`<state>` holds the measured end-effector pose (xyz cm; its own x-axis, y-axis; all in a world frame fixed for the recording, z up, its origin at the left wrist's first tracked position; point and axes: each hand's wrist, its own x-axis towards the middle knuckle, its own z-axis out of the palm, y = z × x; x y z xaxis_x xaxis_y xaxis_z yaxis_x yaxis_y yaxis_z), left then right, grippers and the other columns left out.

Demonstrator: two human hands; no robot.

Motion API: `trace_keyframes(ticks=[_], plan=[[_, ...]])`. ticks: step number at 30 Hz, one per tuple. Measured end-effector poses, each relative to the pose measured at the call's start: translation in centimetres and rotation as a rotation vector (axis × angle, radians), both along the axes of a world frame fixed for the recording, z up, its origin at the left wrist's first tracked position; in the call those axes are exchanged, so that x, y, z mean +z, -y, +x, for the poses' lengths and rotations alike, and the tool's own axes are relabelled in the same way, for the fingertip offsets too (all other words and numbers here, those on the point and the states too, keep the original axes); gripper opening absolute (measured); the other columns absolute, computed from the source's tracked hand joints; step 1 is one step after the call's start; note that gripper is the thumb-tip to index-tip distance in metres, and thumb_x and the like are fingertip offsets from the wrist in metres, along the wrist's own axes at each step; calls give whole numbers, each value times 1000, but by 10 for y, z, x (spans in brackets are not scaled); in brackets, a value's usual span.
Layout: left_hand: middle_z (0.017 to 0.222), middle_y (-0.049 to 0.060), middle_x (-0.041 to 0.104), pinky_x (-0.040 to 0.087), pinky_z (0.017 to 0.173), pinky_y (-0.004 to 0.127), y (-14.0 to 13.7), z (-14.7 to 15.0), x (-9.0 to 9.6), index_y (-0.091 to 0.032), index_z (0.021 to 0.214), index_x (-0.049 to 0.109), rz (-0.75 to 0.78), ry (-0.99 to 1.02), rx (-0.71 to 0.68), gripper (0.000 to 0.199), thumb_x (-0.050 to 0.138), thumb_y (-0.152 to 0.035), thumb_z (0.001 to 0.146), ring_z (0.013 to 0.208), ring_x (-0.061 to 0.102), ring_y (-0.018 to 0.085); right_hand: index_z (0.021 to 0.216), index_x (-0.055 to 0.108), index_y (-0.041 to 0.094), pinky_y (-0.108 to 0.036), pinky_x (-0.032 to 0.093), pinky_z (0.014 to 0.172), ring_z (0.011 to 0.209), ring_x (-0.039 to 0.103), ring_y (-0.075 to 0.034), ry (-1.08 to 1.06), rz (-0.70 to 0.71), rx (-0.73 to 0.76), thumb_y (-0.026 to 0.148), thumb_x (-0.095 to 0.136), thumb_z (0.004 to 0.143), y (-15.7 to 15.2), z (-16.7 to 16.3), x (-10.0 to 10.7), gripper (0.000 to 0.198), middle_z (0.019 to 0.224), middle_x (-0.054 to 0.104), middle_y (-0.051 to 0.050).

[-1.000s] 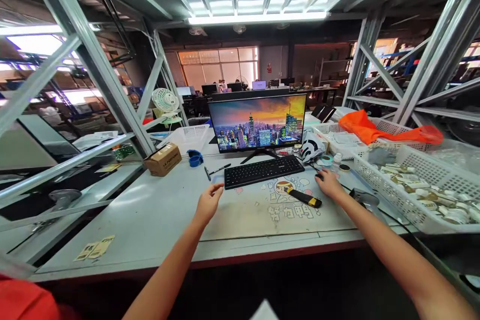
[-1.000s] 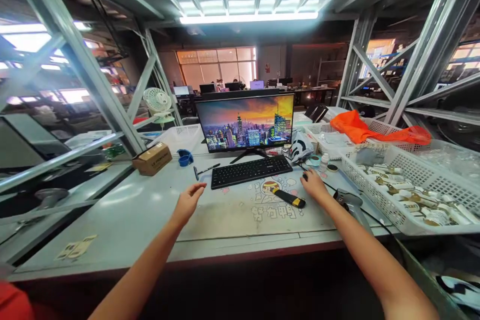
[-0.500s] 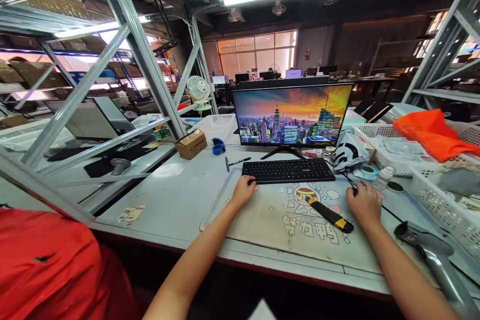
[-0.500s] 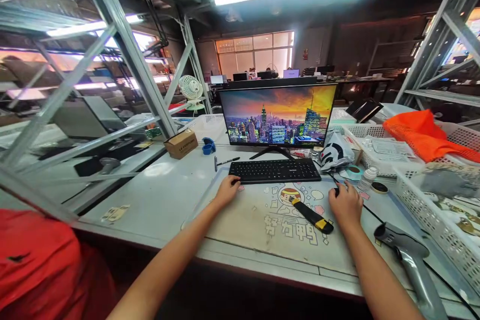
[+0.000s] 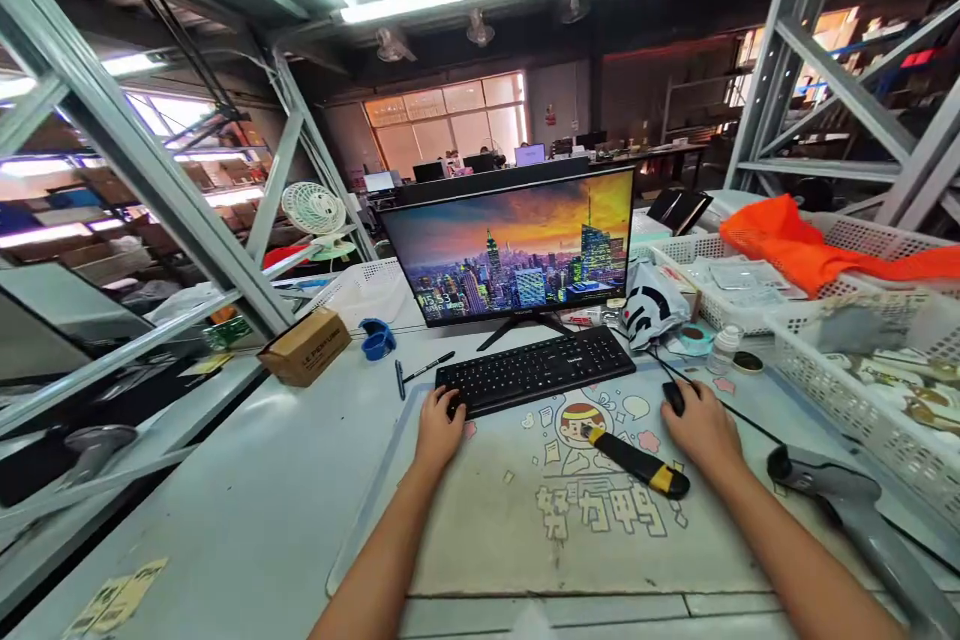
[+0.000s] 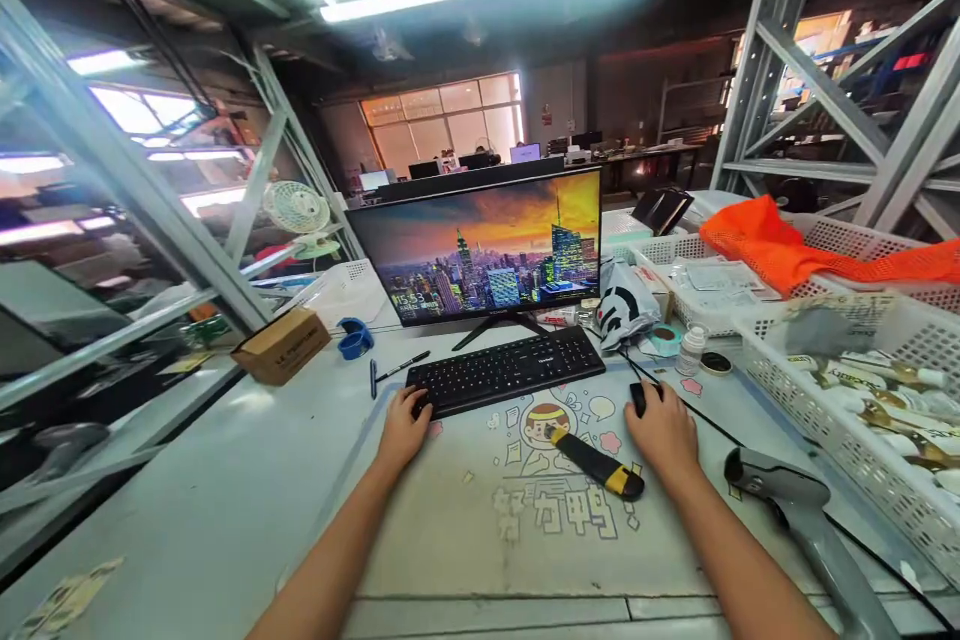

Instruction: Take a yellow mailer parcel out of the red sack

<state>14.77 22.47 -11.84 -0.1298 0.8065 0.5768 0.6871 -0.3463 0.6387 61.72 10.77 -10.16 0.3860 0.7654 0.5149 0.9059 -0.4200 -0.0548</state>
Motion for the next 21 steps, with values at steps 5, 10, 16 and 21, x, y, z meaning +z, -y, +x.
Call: trace_keyframes(ticks=[5, 10, 16, 21], plan=[[176, 23, 39, 20, 145, 43, 12, 14, 12, 3, 155, 68, -152, -63, 8, 51, 65, -13, 107, 170, 31, 36, 171, 59, 11, -37, 52, 110, 130, 49, -34, 86, -17, -18, 19, 97, 136, 5, -4, 1, 53, 156, 38, -16], [180, 21, 33, 19, 144, 39, 17, 17, 14, 1, 160, 64, -164, -67, 25, 53, 61, -20, 112, 173, 27, 32, 169, 59, 8, -36, 46, 117, 137, 44, -34, 199, 29, -3, 21, 96, 137, -2, 0, -1, 50, 157, 37, -16], [178, 26, 36, 23, 142, 37, 7, 13, 24, 4, 164, 59, -172, -100, 75, 56, 52, -28, 118, 172, 31, 32, 161, 69, 17, -34, 47, 115, 135, 46, -34, 271, 24, 52, 20, 90, 138, -4, 1, -5, 32, 156, 40, -13], [180, 24, 33, 22, 141, 36, -17, 0, 33, 4, 171, 48, -134, -195, -9, 62, 47, -32, 121, 173, 29, 31, 161, 67, 12, -40, 48, 115, 133, 47, -36, 280, -19, 19, 21, 94, 136, -8, -2, -4, 38, 154, 42, -14]])
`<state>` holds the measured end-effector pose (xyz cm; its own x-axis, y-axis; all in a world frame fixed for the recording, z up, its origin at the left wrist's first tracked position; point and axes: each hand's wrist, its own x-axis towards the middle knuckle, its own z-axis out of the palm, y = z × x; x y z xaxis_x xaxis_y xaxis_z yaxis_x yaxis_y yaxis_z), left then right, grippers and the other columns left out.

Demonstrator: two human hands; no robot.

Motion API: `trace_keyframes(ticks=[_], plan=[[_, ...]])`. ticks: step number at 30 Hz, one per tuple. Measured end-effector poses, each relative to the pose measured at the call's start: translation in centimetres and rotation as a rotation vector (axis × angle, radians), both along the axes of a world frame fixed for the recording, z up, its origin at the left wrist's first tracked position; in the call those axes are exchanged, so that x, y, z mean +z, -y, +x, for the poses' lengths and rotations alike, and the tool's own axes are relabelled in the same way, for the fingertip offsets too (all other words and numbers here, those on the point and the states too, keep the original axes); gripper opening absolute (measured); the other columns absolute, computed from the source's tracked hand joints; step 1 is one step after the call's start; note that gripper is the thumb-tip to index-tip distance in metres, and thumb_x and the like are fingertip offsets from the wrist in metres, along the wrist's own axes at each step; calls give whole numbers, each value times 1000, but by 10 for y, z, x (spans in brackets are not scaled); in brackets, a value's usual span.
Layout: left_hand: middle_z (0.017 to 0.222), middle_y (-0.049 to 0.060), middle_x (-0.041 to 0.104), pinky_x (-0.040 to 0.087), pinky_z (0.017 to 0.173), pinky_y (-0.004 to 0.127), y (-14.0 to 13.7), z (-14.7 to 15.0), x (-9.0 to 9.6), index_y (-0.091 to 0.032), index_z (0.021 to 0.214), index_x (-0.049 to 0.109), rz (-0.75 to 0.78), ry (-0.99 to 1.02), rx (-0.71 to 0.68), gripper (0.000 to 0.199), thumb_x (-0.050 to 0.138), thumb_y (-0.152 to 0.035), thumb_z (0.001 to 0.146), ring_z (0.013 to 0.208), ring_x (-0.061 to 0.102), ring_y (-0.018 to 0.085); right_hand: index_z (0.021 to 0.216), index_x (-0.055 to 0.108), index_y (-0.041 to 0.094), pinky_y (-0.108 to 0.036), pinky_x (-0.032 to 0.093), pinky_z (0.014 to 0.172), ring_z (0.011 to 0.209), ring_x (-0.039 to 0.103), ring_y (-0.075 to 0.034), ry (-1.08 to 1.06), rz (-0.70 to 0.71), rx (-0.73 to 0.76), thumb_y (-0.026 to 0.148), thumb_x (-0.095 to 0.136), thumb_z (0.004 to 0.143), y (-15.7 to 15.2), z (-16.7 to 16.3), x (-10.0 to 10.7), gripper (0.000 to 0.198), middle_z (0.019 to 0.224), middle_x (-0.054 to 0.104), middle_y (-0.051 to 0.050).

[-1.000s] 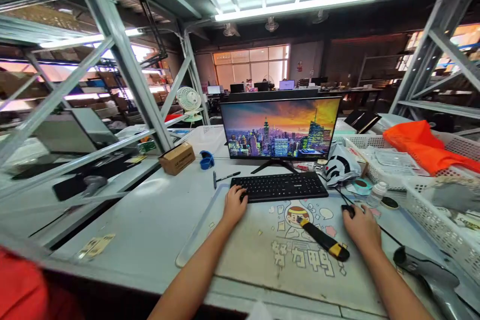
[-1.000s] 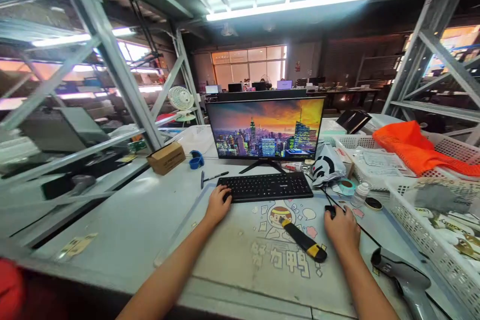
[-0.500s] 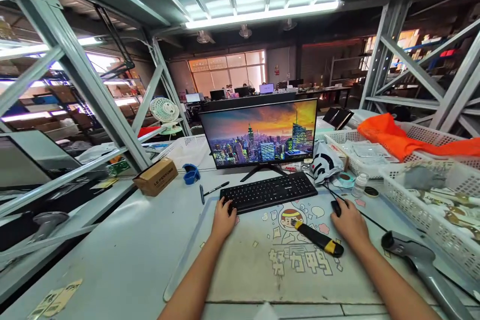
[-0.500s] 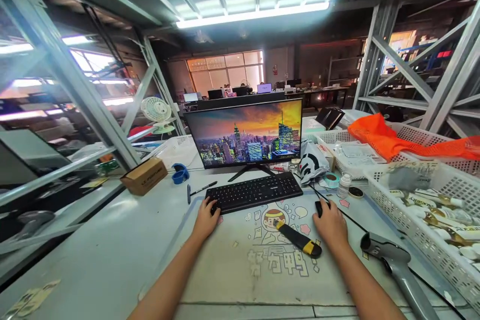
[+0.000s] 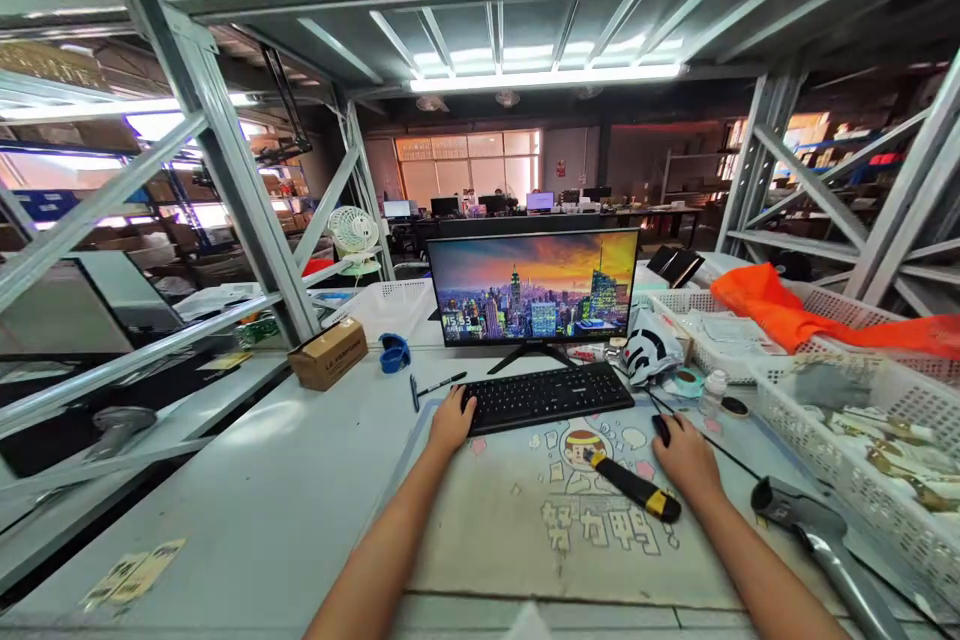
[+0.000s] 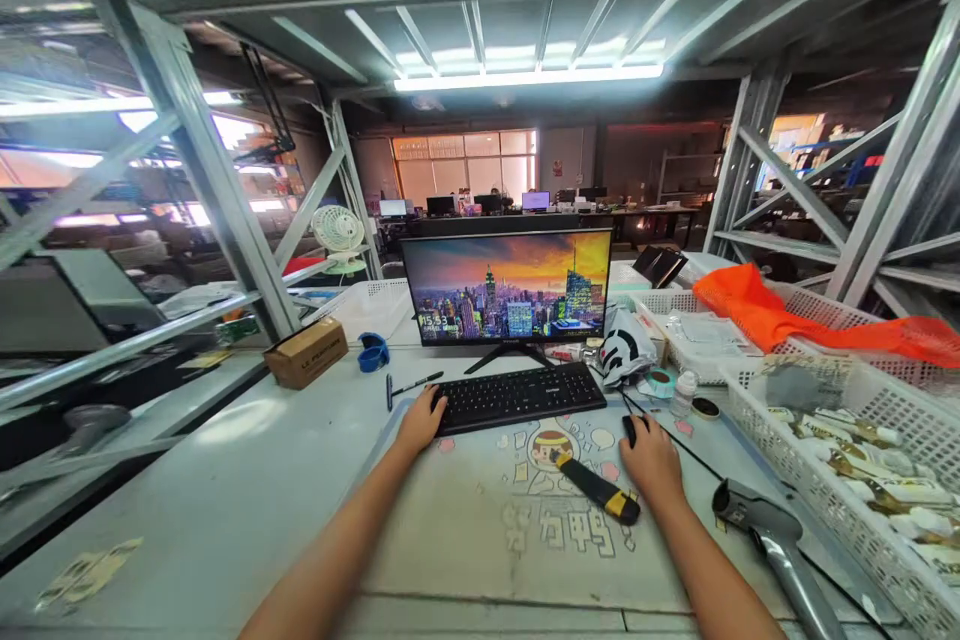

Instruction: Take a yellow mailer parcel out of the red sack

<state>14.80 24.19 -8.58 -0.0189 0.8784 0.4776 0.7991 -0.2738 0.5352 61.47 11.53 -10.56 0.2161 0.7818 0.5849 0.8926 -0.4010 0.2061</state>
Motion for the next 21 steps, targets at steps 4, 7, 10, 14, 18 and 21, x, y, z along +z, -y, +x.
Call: trace_keyframes(ticks=[4, 7, 10, 14, 18, 21], plan=[[178, 19, 40, 31, 137, 49, 2, -10, -6, 2, 173, 48, 90, 97, -74, 62, 44, -32, 121, 165, 43, 37, 164, 67, 15, -37, 46, 117, 135, 45, -35, 14, -30, -22, 25, 94, 136, -7, -3, 0, 40, 156, 40, -13], [175, 23, 43, 37, 135, 47, 6, -15, -12, 6, 174, 43, 179, 170, -137, 72, 35, -39, 118, 163, 47, 36, 164, 68, 17, -36, 45, 117, 137, 43, -35, 11, -30, -36, 28, 93, 136, -9, -3, -1, 39, 156, 40, -12], [179, 23, 36, 25, 141, 43, 3, -15, -13, 7, 173, 44, 122, 168, -158, 66, 36, -33, 121, 170, 36, 35, 164, 67, 15, -37, 47, 115, 136, 44, -35, 10, -9, -30, 25, 92, 137, -7, -2, -2, 39, 157, 39, -13], [182, 17, 31, 17, 142, 33, -8, -10, -10, 3, 172, 47, -36, 84, -68, 59, 40, -25, 121, 173, 30, 26, 161, 67, 13, -41, 47, 116, 135, 45, -37, -4, -7, -10, 21, 94, 136, -5, 1, -1, 39, 155, 40, -14], [184, 15, 30, 19, 141, 34, -6, -8, -7, 1, 173, 48, -45, 8, -41, 61, 39, -30, 122, 172, 32, 27, 159, 68, 12, -42, 49, 116, 133, 47, -37, -28, 6, 10, 18, 96, 134, -4, 2, 0, 38, 153, 42, -14], [185, 14, 28, 20, 141, 35, -1, -7, -7, -2, 174, 48, -51, -18, -24, 61, 39, -32, 122, 172, 31, 27, 159, 68, 12, -43, 49, 117, 133, 47, -37, -42, 29, 11, 16, 96, 133, -2, 0, 1, 38, 153, 42, -14]])
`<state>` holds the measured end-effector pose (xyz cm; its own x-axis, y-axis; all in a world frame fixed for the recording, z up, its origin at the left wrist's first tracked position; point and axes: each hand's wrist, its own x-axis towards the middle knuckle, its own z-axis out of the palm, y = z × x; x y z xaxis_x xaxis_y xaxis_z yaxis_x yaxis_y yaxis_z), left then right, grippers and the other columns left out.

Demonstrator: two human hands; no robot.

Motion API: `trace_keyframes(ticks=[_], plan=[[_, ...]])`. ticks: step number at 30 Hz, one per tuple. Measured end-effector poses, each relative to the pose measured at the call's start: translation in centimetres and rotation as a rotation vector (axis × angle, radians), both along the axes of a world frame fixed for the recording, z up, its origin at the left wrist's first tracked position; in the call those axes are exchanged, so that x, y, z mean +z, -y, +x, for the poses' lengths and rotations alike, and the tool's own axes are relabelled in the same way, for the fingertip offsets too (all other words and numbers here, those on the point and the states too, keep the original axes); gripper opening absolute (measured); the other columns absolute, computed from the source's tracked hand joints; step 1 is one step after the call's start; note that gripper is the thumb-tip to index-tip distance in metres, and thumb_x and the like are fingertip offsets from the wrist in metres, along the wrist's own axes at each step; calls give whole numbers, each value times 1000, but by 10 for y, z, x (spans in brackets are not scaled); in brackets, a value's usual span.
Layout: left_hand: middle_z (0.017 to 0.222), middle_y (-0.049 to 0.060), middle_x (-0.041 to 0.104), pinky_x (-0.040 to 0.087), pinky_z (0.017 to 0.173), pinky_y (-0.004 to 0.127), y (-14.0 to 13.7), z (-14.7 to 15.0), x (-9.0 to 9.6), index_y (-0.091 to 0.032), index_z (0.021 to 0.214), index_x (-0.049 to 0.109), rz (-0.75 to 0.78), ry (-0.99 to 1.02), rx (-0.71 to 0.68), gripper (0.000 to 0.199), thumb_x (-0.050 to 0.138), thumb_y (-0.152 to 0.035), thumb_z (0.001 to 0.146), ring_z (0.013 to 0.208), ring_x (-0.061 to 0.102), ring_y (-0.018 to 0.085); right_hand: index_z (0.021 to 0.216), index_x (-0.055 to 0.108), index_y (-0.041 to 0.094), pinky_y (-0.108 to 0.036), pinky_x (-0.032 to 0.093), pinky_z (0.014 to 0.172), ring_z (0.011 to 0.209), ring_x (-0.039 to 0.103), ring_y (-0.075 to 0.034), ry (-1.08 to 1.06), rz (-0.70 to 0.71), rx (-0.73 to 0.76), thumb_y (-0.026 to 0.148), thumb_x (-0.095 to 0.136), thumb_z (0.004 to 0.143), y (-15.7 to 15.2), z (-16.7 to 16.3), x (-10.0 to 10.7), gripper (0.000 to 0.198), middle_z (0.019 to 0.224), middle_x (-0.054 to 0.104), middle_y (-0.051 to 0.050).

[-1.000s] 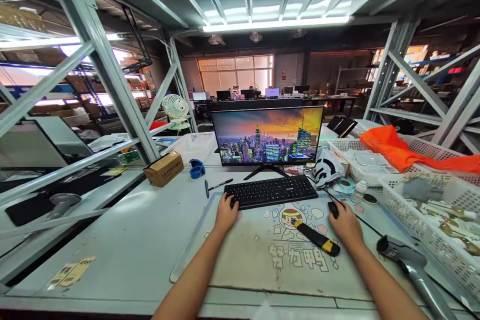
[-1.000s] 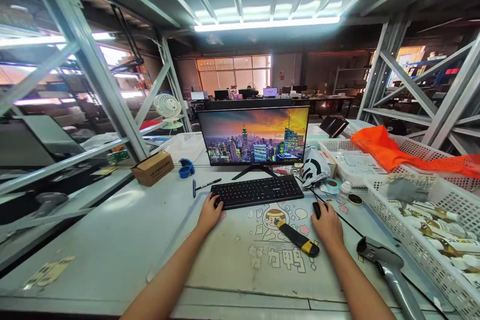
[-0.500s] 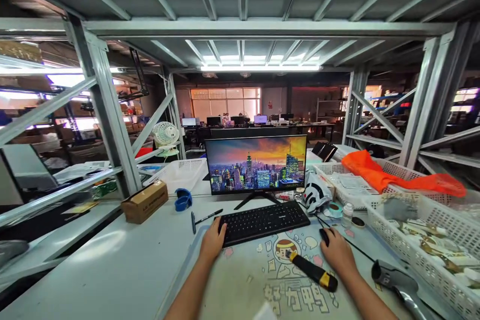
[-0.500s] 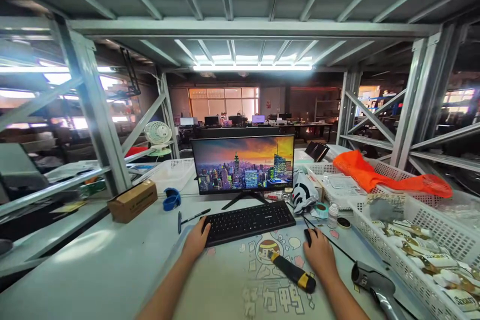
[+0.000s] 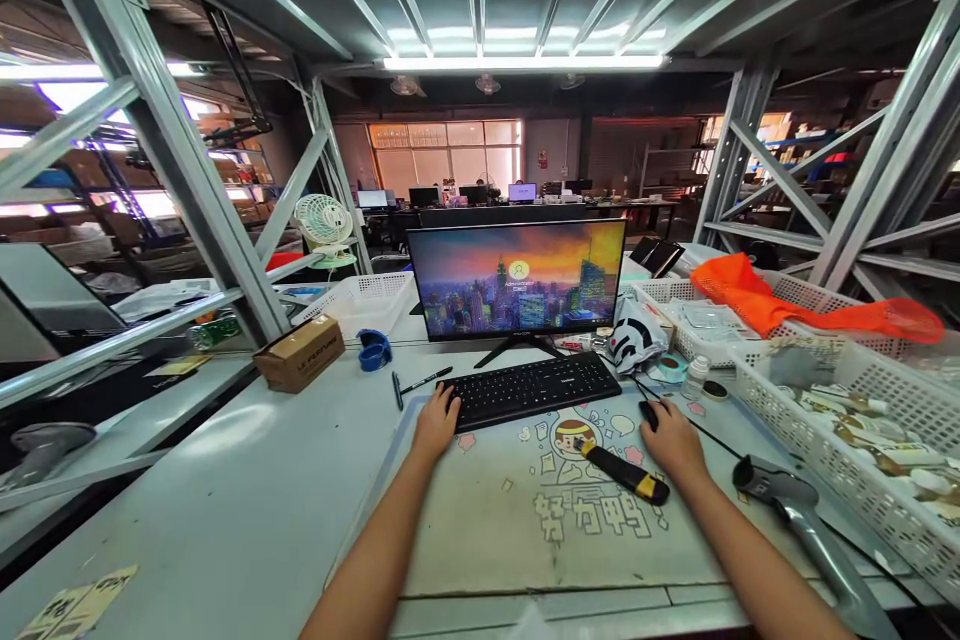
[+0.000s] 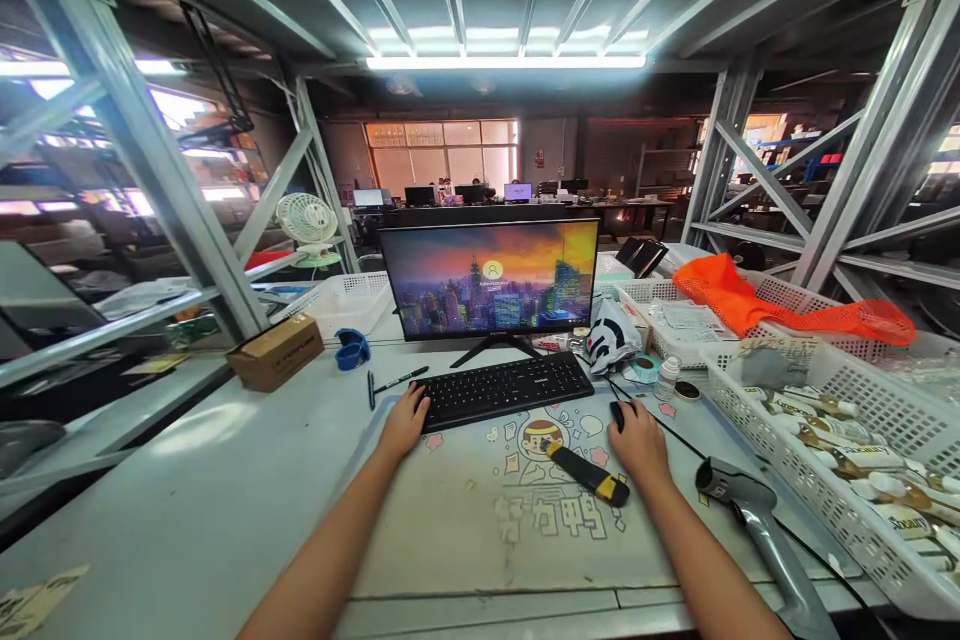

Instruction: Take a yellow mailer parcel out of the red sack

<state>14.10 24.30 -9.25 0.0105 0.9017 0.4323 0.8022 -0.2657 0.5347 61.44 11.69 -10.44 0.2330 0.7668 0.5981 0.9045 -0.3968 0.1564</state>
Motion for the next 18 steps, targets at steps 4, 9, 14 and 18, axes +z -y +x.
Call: trace_keyframes(ticks=[4, 9, 14, 18], plan=[[185, 13, 29, 22, 141, 37, 2, 1, 2, -3, 174, 48, -10, -26, 23, 60, 40, -32, 122, 171, 32, 27, 159, 68, 11, -43, 49, 117, 134, 46, -38, -17, 17, -4, 16, 96, 134, 3, -2, 2, 38, 154, 41, -15], [186, 11, 27, 23, 140, 41, 4, 2, 3, -7, 176, 47, -15, -30, 30, 61, 40, -35, 123, 172, 30, 29, 156, 70, 12, -44, 50, 117, 133, 48, -38, -16, 28, 12, 12, 96, 133, 2, 0, 1, 35, 151, 43, -14], [186, 12, 26, 24, 140, 39, 5, 0, 3, -6, 175, 47, -26, -28, 16, 61, 40, -35, 122, 171, 32, 29, 155, 70, 12, -45, 50, 116, 132, 48, -38, -24, 50, 27, 8, 96, 132, -2, 4, 0, 35, 151, 43, -14], [186, 12, 26, 25, 140, 42, 9, 3, 6, -6, 174, 49, -19, -6, 7, 60, 41, -33, 122, 171, 32, 31, 153, 71, 11, -45, 51, 116, 131, 49, -38, -34, 62, 52, 8, 98, 130, -4, 5, -1, 36, 150, 44, -14]])
